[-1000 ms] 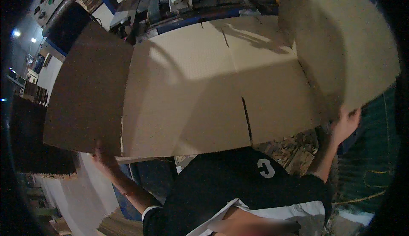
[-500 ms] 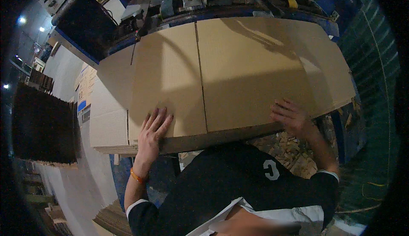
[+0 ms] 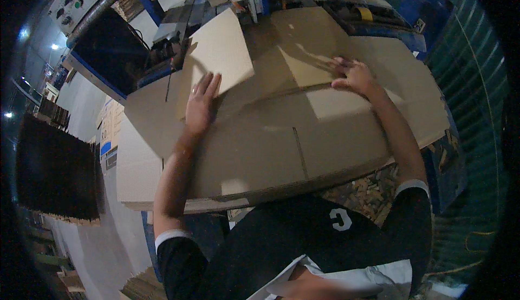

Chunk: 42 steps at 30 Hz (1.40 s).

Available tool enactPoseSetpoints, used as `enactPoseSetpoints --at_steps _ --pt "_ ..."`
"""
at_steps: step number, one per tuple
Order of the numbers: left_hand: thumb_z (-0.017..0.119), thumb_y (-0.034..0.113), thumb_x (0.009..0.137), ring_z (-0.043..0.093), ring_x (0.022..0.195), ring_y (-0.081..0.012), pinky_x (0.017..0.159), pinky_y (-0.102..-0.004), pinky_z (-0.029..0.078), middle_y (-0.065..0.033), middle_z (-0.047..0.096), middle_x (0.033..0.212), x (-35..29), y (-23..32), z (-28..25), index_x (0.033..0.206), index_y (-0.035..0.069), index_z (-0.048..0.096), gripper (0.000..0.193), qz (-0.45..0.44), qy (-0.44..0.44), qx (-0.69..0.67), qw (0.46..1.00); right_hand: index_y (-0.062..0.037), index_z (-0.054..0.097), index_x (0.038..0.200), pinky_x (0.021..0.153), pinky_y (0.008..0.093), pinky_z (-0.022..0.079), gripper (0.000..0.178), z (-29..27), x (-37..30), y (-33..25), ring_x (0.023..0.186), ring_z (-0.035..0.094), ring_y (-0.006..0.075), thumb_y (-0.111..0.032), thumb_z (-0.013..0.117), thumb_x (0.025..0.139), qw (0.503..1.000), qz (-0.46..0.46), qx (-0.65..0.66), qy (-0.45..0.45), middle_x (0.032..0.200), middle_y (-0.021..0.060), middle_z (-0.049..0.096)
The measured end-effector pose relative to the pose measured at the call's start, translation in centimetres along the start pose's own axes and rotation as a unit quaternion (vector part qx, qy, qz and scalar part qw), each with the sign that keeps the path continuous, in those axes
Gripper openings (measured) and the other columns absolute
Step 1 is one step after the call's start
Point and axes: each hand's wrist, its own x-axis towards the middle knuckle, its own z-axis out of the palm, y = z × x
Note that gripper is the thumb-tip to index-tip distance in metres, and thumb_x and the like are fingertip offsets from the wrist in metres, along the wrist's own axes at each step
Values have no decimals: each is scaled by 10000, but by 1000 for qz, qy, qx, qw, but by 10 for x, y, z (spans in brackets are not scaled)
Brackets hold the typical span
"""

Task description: The person assembles flat cardboard boxes by folding the side flaps and tucking the top flaps into the box structure. They repeat this process for multiple boxes, stacking the finished ones on a nearby surface.

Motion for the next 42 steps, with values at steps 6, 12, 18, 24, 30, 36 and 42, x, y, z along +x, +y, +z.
enactPoseSetpoints --at_steps 6,12,18,24,30,36,42 --pt "473 103 855 341 1255 -364 976 -521 332 -191 383 1346 36 -38 34 1392 158 280 573 -110 5 106 988 -168 474 1266 964 424 370 568 11 29 -31 1186 428 291 -495 537 806 974 187 -100 74 1353 63 389" --pt "673 302 761 315 1268 -398 1001 -500 310 -243 360 1347 -12 -31 -8 1414 62 163 863 -167 72 83 980 -93 467 1261 951 419 384 545 1 -21 -41 1137 476 321 -322 602 786 979 184 81 25 1200 176 519" --pt "630 374 789 254 1282 -430 1046 -492 219 -320 284 1358 -200 -33 -96 1321 -143 223 846 -579 234 179 760 -68 543 1207 970 407 366 459 20 -226 30 1144 476 294 -374 528 866 893 421 -96 126 1258 177 494" --pt "627 397 779 219 1309 -416 1054 -521 156 -317 248 1382 -225 -15 -93 1346 -85 243 837 -602 250 90 753 -60 444 1300 957 404 373 608 54 -257 63 1162 468 339 -489 467 870 852 508 -45 120 1297 170 471" --pt "603 142 810 188 1348 -304 1085 -417 145 -216 264 1420 -190 7 -134 1346 -33 300 640 -382 513 -45 768 -33 468 1269 898 420 415 569 54 -258 67 1097 503 344 -409 528 847 755 468 83 452 1254 200 490" --pt "587 -15 799 237 1319 -254 1049 -359 259 -168 235 1430 -147 -9 -197 1341 -20 279 623 -109 623 -265 728 -6 525 1149 762 455 477 402 88 -284 128 919 549 309 -187 620 802 505 374 203 751 1090 177 536" --pt "578 160 856 517 1050 -222 795 -278 480 -134 451 1219 -179 -59 -213 1170 -17 476 374 -227 556 -521 607 36 454 1190 745 379 478 380 29 -280 164 911 558 248 -128 535 857 457 317 593 583 1050 165 556"
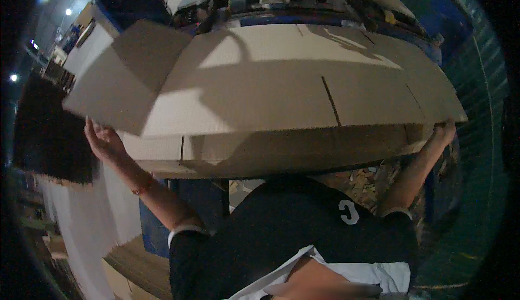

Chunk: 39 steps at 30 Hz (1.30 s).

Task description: The person assembles flat cardboard boxes by folding the side flaps and tucking the top flaps into the box structure. They repeat this process for multiple boxes, stacking the finished ones on a nearby surface.

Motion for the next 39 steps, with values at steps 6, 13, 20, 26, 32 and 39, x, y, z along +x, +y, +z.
enactPoseSetpoints --at_steps 6,13,20,26,32,39 --pt "602 181 827 520 881 -158 758 -272 451 -80 550 1030 -14 -18 -43 1091 9 523 325 -26 -110 367 923 42 491 1177 930 339 382 326 80 -129 -95 1113 481 252 -94 481 881 991 -105 -70 -47 1215 147 512" --pt "577 94 800 533 1003 -216 848 -288 438 -115 564 1100 -136 -7 3 1080 -20 571 302 24 -278 430 859 -81 619 1076 921 386 413 368 118 -306 -97 1100 541 289 -81 659 710 722 -354 -445 -395 1102 125 619" --pt "492 80 772 380 1260 -312 1076 -452 219 -87 434 1350 -165 -30 55 1222 163 558 463 113 -611 601 503 -77 653 970 950 445 418 316 163 -299 -77 1118 536 301 58 594 691 616 -284 -459 -573 1090 81 630" --pt "520 117 773 363 1271 -299 1072 -475 218 -93 422 1356 -143 -51 62 1283 182 493 515 133 -627 578 505 -91 609 1105 1046 433 296 401 171 -250 -54 1250 393 297 -38 630 708 593 -200 -438 -645 1277 95 501" --pt "601 46 718 361 1264 -313 1056 -438 269 -118 422 1344 -131 -86 91 1292 152 469 599 135 -593 552 570 -123 516 1246 1079 435 209 614 199 -181 -10 1323 263 299 -211 711 670 549 -200 -534 -611 1408 111 341" --pt "627 35 725 380 1223 -358 1012 -420 332 -153 423 1317 -74 -203 129 1314 116 417 631 189 -543 545 610 -144 474 1288 1038 445 261 607 273 -132 47 1245 361 324 -370 635 748 537 -214 -576 -579 1382 133 367"
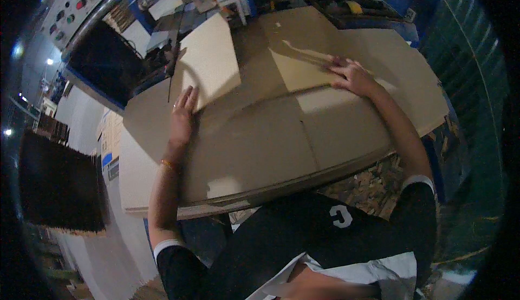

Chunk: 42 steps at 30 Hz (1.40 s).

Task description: The person assembles flat cardboard boxes by folding the side flaps and tucking the top flaps into the box structure. They repeat this process for multiple boxes, stacking the finished ones on a nearby surface.

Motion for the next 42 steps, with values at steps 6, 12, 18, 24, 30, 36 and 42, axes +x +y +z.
enactPoseSetpoints --at_steps 6,12,18,24,30,36,42 --pt "664 124 749 373 1228 -367 1025 -426 317 -163 366 1370 55 -13 6 1314 43 376 639 -13 31 103 994 -127 396 1337 960 437 382 609 10 49 -5 1194 404 359 -377 580 814 991 110 -71 37 1367 198 352" --pt "681 261 777 479 1100 -349 945 -411 374 -216 500 1218 -109 -57 -83 1249 -29 434 607 -268 272 126 915 -58 399 1314 1018 425 289 635 -11 -123 46 1242 342 357 -361 622 802 933 278 28 229 1315 222 410" --pt "635 386 788 530 977 -371 829 -445 429 -241 529 1139 -255 -133 -87 1149 -29 517 563 -592 240 183 747 67 430 1249 1021 474 282 676 49 -225 92 1210 306 478 -384 626 785 814 433 -34 386 1295 310 376" --pt "591 450 806 533 1020 -378 845 -443 444 -258 504 1187 -251 -105 -106 1198 -22 499 621 -478 333 163 796 8 429 1277 1002 475 294 749 55 -210 120 1199 343 444 -540 550 781 745 560 -130 338 1290 282 392" --pt "554 237 859 417 1161 -320 948 -401 383 -200 424 1257 -183 -48 -181 1217 26 458 426 -347 477 12 807 5 537 1134 808 380 448 481 29 -201 146 992 558 311 -337 612 804 700 402 9 590 1160 201 547" --pt "554 110 813 560 912 -274 842 -407 458 -166 576 1011 -194 -101 -176 1063 -52 530 299 -401 497 -450 625 15 456 1221 885 331 416 408 -55 -189 115 1049 519 235 -92 503 830 531 279 524 604 1184 135 534" --pt "568 46 782 557 963 -248 891 -374 427 -115 576 1061 -217 -23 -135 1098 -36 546 327 -400 373 -398 736 29 431 1265 884 322 427 466 -60 -230 -59 994 558 219 -21 518 810 717 265 317 561 1132 114 567"
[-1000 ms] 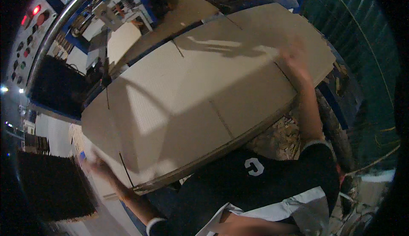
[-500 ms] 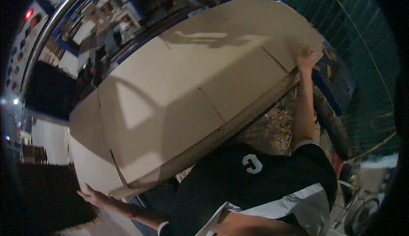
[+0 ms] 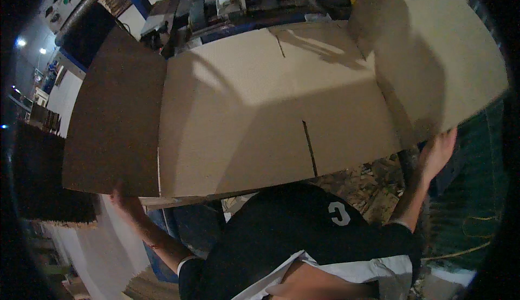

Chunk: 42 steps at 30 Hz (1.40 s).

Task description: The person assembles flat cardboard boxes by folding the side flaps and tucking the top flaps into the box structure. They repeat this process for multiple boxes, stacking the finished ones on a nearby surface.

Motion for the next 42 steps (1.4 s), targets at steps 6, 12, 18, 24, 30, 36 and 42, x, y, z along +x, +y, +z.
enactPoseSetpoints --at_steps 6,12,18,24,30,36,42 --pt "513 -15 727 441 1213 -343 1005 -406 340 -200 500 1263 -99 11 86 1135 2 591 415 248 -358 310 845 -20 660 907 939 407 416 215 40 -98 -8 1076 564 271 72 532 762 902 -241 -124 -336 1030 141 645" --pt "525 80 733 411 1227 -323 1038 -460 288 -100 459 1323 -105 20 137 1210 183 557 489 346 -493 445 663 -65 649 996 1011 465 338 376 53 -70 2 1125 526 318 129 485 719 805 -234 -174 -517 1102 105 621" --pt "457 128 800 391 1239 -322 1044 -463 275 -116 428 1343 -65 -2 155 1278 184 497 482 393 -465 455 650 -106 616 1092 1046 435 302 344 97 -27 35 1255 381 306 -116 648 749 758 -269 -162 -571 1284 104 495" --pt "619 43 715 406 1220 -332 1027 -411 320 -158 424 1330 2 -23 204 1293 138 469 605 360 -417 354 756 -113 574 1151 1059 451 242 526 164 5 50 1296 319 287 -386 659 709 690 -364 -201 -592 1365 73 410" --pt "697 -33 619 440 1194 -332 1002 -385 369 -164 443 1313 -1 -18 197 1268 123 493 698 332 -386 414 755 -155 548 1182 1011 439 318 534 174 1 60 1247 376 289 -470 596 754 601 -481 -277 -574 1344 40 428" --pt "515 11 778 414 1222 -326 1038 -388 316 -184 436 1316 -35 -17 193 1286 125 481 522 373 -401 403 733 -142 545 1209 998 436 338 575 149 38 90 1218 402 283 -395 643 703 632 -476 -284 -541 1322 60 453" --pt "515 20 781 437 1174 -341 992 -424 349 -174 415 1325 29 -65 285 1331 121 402 570 473 -354 369 717 -190 514 1250 968 456 355 540 243 74 91 1161 427 334 -455 577 785 718 -290 -374 -510 1297 114 450"
